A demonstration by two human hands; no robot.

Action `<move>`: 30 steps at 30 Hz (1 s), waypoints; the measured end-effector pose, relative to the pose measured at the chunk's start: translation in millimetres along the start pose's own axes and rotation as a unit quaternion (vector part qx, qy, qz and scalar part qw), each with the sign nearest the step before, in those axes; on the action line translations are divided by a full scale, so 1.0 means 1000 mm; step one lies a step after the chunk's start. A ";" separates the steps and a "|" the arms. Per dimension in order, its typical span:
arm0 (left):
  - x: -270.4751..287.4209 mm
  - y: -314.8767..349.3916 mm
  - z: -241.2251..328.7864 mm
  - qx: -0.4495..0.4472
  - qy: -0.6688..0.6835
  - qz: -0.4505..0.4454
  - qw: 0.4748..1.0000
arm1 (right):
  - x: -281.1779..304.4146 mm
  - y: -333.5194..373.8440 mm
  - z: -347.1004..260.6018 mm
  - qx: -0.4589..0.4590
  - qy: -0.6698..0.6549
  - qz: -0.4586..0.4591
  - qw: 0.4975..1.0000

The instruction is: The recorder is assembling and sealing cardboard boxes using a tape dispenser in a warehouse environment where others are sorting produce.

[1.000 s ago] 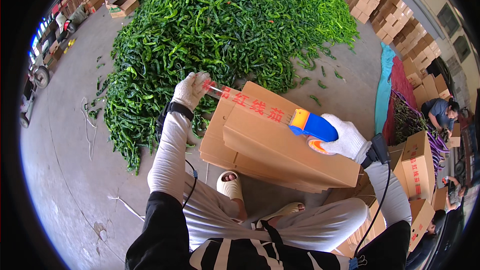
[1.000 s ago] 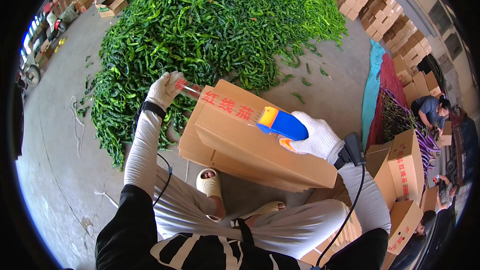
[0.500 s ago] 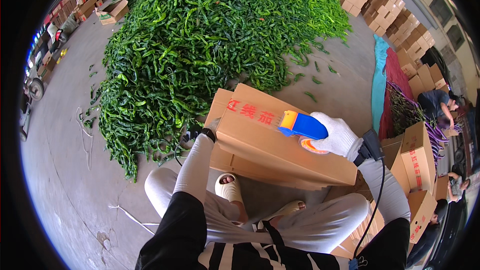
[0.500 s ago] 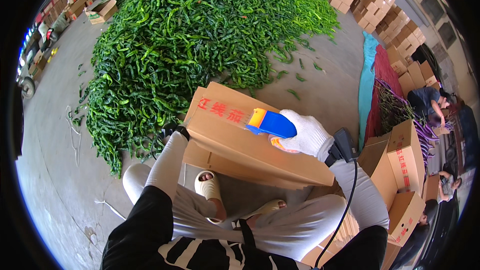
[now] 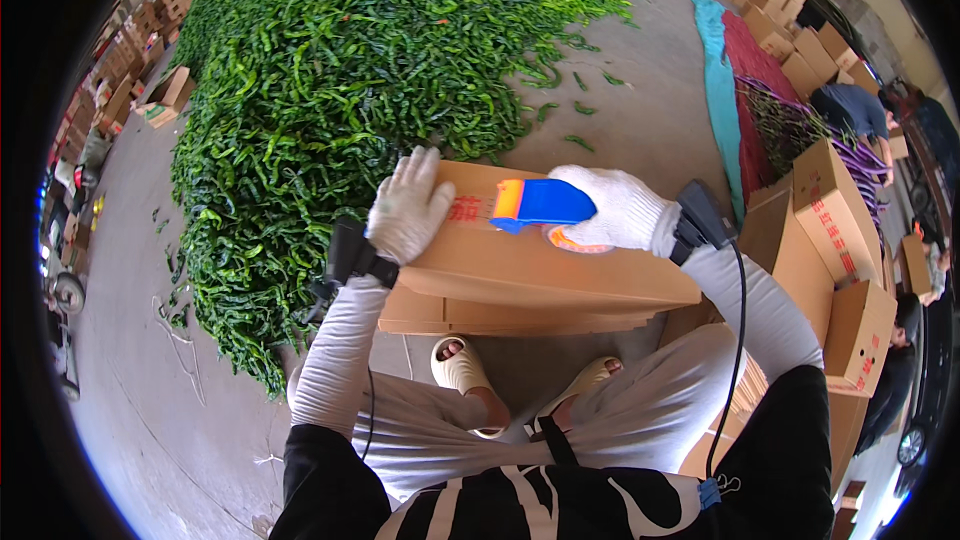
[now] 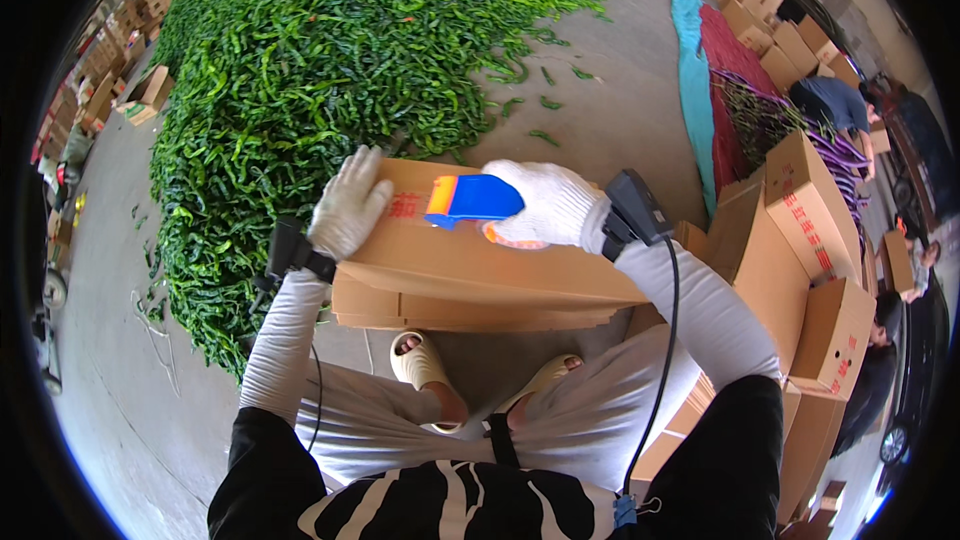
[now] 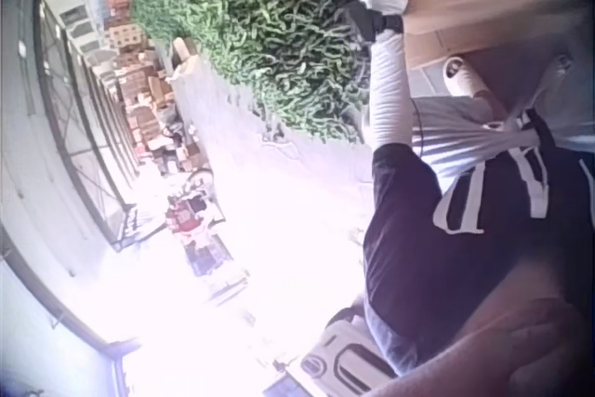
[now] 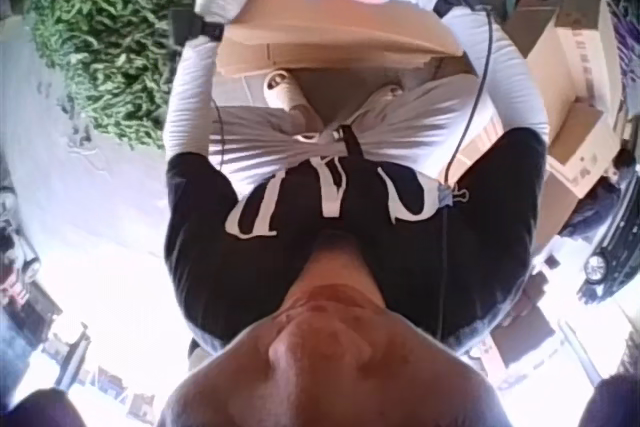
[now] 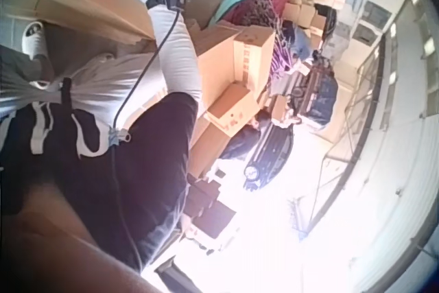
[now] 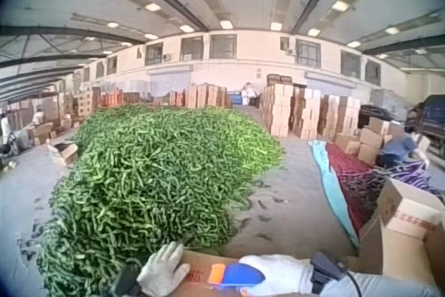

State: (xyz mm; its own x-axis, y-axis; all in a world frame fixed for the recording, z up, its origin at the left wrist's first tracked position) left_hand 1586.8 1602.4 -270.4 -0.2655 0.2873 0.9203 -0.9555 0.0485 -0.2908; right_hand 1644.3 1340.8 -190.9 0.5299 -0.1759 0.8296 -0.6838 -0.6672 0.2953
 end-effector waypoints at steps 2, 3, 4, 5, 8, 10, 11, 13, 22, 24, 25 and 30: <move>-0.019 0.005 0.033 0.008 -0.158 -0.032 0.987 | 0.002 -0.003 -0.005 0.104 -0.026 0.062 0.992; -0.025 0.007 0.036 0.011 -0.192 -0.038 0.981 | -0.003 -0.001 -0.001 0.110 -0.061 0.073 0.989; -0.032 0.008 0.037 -0.019 -0.189 -0.051 0.981 | -0.005 0.003 0.005 0.112 -0.096 0.088 0.985; -0.032 0.008 0.043 -0.028 -0.173 -0.057 0.983 | -0.003 0.010 0.017 0.112 -0.051 0.089 0.988; -0.018 0.008 0.048 -0.036 -0.166 -0.078 0.982 | 0.010 0.060 0.087 -0.032 0.037 0.331 0.943; -0.023 -0.003 0.056 -0.049 -0.160 -0.076 0.983 | -0.015 0.102 0.175 -0.225 0.117 0.412 0.875; -0.024 -0.004 0.057 -0.055 -0.159 -0.075 0.983 | -0.047 0.106 0.217 -0.270 -0.192 0.365 0.870; -0.032 -0.004 0.048 -0.071 -0.173 -0.090 0.978 | -0.088 0.101 0.228 -0.254 -0.521 0.248 0.776; -0.011 0.005 -0.071 -0.152 -0.209 -0.040 0.965 | -0.089 0.072 0.066 -0.139 0.021 0.508 0.850; 0.002 0.007 -0.057 -0.163 -0.213 -0.036 0.963 | -0.033 0.057 0.008 0.042 -0.008 0.486 0.873; 0.003 0.005 -0.058 -0.161 -0.211 -0.029 0.964 | -0.022 0.040 -0.020 0.087 -0.043 0.403 0.910; -0.006 0.008 -0.068 -0.100 -0.191 -0.089 0.972 | -0.029 -0.081 -0.134 0.102 0.075 0.016 0.992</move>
State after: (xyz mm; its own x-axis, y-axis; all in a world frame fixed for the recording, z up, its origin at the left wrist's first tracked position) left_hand 1589.9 1666.1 -296.4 -0.1639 -0.1172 0.9795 -0.9567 0.2611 -0.1289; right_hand 1616.9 1496.6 -175.4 0.4196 -0.0998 0.9022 -0.5752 -0.7982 0.1792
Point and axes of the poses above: each hand's wrist, its own y-axis away from the middle knuckle, its own x-axis out of the back of the hand, z = x × y, the point moved 5 cm from there along -y, towards the middle knuckle, and after that the axes turned 7 degrees about -x, right-handed, at the moved point
